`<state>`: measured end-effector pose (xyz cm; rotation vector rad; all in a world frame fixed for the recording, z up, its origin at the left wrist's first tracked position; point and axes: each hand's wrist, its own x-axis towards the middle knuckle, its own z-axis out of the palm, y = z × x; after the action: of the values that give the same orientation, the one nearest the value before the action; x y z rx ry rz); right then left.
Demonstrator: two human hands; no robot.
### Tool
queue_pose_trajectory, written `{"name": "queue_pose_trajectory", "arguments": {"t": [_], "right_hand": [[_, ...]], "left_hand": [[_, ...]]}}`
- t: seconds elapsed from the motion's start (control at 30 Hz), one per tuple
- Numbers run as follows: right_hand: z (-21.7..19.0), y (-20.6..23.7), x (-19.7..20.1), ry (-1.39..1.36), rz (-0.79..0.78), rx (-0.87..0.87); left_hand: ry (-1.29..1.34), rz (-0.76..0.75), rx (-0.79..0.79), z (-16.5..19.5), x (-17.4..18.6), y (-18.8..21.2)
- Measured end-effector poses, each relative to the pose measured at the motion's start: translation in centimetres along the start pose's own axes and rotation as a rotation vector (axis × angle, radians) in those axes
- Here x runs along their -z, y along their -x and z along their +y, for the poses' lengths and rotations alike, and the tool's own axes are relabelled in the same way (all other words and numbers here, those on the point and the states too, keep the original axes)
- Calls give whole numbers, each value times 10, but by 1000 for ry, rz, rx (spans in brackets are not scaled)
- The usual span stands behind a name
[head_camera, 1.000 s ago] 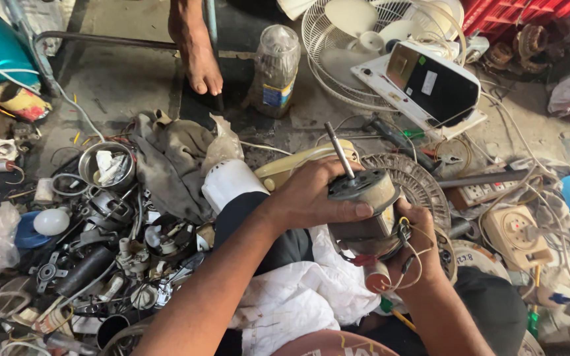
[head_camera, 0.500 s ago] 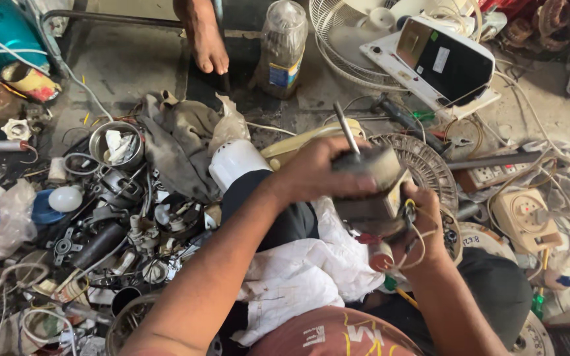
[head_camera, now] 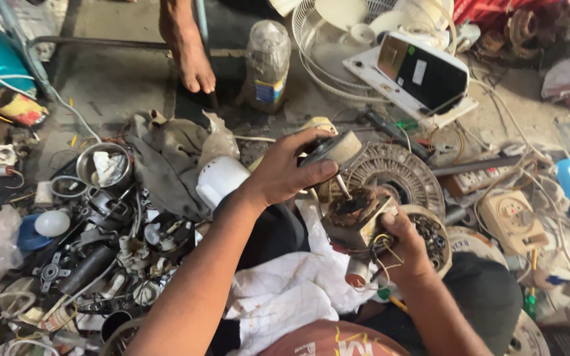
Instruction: The person sits on the floor and disassembles a small electric motor, removing the outer casing and internal components. They use a screwdriver to loosen screws and handle various small parts, including a capacitor and wiring, while sorting through a container of hardware.
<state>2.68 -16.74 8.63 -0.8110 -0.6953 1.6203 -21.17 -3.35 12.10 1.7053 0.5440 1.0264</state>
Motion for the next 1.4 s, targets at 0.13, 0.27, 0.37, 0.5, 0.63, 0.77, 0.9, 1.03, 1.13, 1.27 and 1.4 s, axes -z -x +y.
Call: {"name": "queue_pose_trajectory", "arguments": {"t": [0.13,0.27,0.37,0.5,0.63,0.77,0.9,1.03,1.13,1.27,1.4], "right_hand": [[-11,7,7,46,-141,-32],[-10,16,12,61,-137,-27],[5,23,12,123,-24,94],[18,24,12,143,106,239],[13,15,11,155,172,343],[5,5,13,218,235,405],[8,-2,17,185,299,420],[16,-6,17,303,342,456],[21,-11,16,374,373,443],[25,-17,15,302,353,389],[25,-20,16,330,365,383]], "left_hand": [[-15,72,44,-2,-6,2],[69,196,-14,-4,-7,-6],[-39,357,-1,-3,-7,-11],[-104,462,-14,3,-10,-15],[-109,508,-16,14,-17,-19],[-514,471,-216,19,-27,-27],[-660,405,-149,-3,-45,-59],[-673,208,73,-47,-48,-114],[-445,9,281,-82,-46,-154],[-136,-105,386,-121,-47,-177],[-6,-100,367,-137,-50,-172]]}}
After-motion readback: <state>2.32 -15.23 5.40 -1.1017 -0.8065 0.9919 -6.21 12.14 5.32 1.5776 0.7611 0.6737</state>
